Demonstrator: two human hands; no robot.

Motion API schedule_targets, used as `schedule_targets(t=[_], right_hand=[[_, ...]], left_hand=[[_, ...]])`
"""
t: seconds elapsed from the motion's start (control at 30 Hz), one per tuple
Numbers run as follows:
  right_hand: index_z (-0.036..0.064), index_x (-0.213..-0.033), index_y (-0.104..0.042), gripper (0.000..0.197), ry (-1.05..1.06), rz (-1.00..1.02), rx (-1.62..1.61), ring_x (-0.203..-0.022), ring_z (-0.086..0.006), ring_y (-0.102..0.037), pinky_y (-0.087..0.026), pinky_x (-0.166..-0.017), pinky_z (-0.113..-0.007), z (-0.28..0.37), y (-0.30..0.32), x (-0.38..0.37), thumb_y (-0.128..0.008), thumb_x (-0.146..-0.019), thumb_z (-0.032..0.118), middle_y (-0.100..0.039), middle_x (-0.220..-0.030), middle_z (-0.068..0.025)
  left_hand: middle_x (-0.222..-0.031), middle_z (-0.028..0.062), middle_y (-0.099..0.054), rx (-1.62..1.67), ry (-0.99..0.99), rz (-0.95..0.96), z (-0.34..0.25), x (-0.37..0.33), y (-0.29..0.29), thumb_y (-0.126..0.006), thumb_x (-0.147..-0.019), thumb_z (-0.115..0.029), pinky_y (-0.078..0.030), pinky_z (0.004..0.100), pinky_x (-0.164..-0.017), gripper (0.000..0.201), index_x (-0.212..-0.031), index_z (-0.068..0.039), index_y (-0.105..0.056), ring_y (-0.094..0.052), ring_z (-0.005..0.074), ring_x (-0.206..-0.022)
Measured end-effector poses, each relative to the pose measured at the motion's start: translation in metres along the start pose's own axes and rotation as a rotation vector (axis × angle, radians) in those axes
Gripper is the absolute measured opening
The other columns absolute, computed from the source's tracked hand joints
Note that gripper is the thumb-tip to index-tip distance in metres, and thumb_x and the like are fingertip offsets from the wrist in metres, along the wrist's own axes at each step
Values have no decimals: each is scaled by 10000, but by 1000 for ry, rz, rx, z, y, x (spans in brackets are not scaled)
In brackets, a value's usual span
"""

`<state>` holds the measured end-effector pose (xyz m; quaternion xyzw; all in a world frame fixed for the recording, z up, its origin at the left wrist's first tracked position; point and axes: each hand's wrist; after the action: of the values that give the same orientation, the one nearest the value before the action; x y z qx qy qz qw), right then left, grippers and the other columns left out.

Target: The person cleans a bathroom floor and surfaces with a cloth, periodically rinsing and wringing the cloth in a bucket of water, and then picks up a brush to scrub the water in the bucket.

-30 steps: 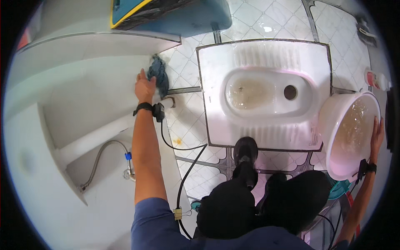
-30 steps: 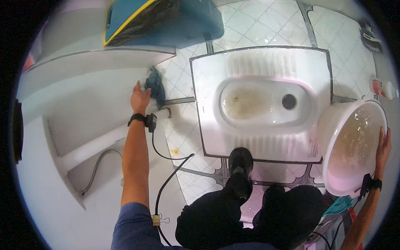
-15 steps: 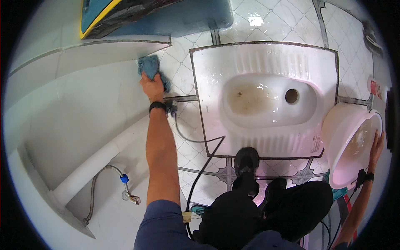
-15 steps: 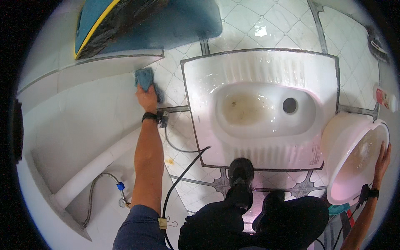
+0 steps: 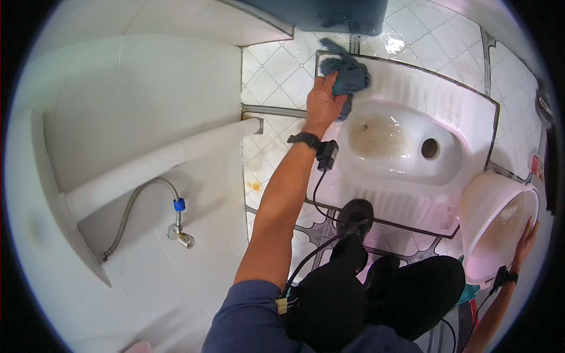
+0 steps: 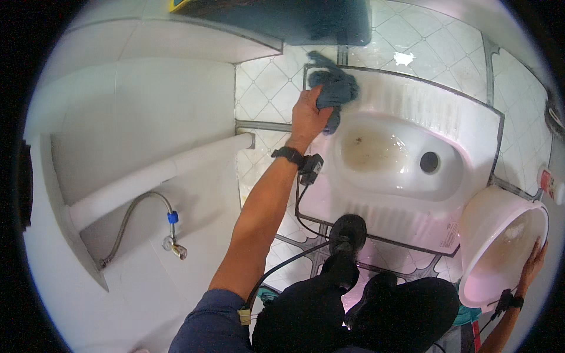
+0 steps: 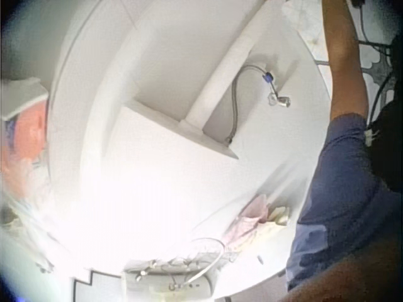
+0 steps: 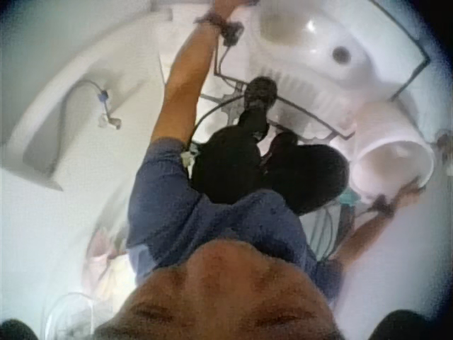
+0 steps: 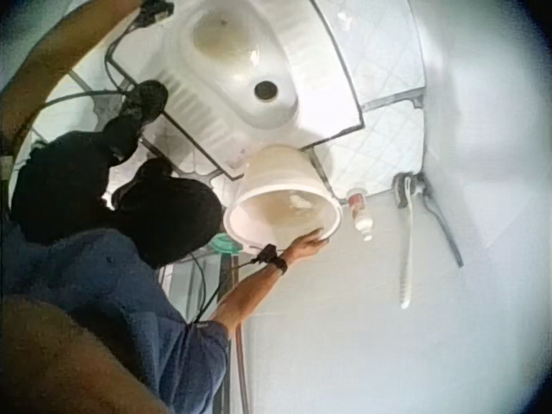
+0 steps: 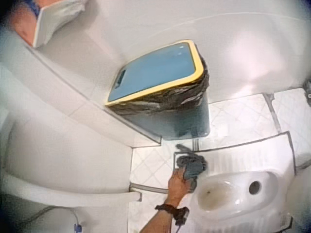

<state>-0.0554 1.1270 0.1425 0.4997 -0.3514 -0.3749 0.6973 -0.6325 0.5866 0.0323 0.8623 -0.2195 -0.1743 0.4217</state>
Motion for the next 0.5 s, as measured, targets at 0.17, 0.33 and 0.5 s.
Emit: schedule_targets(t=[0.17, 0.33, 0.5], right_hand=[[57, -1385, -458, 471, 185, -13, 288, -1310, -325, -413, -319, -1072, -362, -36, 10, -7, -418, -1012, 341, -386, -1450, -211], [48, -1376, -467, 484, 55, 64, 16, -1322, -320, -396, -299, -1083, -359, -20, 18, -8, -421, -1008, 360, -399, -1441, -203], [32, -1361, -475, 502, 76, -1, 134, -1275, -321, -443, -327, -1059, -350, -8, 3, -5, -432, -1002, 380, -451, -1396, -198]], left_hand=[[-1031, 144, -576, -96, 31, -25, 6, -3, 77, -750, -671, -108, -523, 431, -719, 604, -1241, -161, -556, -630, 313, -811], [-1074, 166, -618, -967, 261, 502, 59, -24, 157, -657, -806, -205, -524, 444, -799, 465, -1248, -128, -536, -625, 352, -967], [-1081, 230, -641, -907, 448, 624, 113, 13, 135, -465, -885, -168, -498, 457, -883, 353, -1194, -15, -539, -615, 371, -1024]])
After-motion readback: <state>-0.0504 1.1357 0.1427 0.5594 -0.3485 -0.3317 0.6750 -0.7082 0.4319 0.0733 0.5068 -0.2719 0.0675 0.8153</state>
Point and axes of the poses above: each hand's wrist, its own x-axis away from the middle knuckle, its own y-axis out of the back of the hand, z = x × y
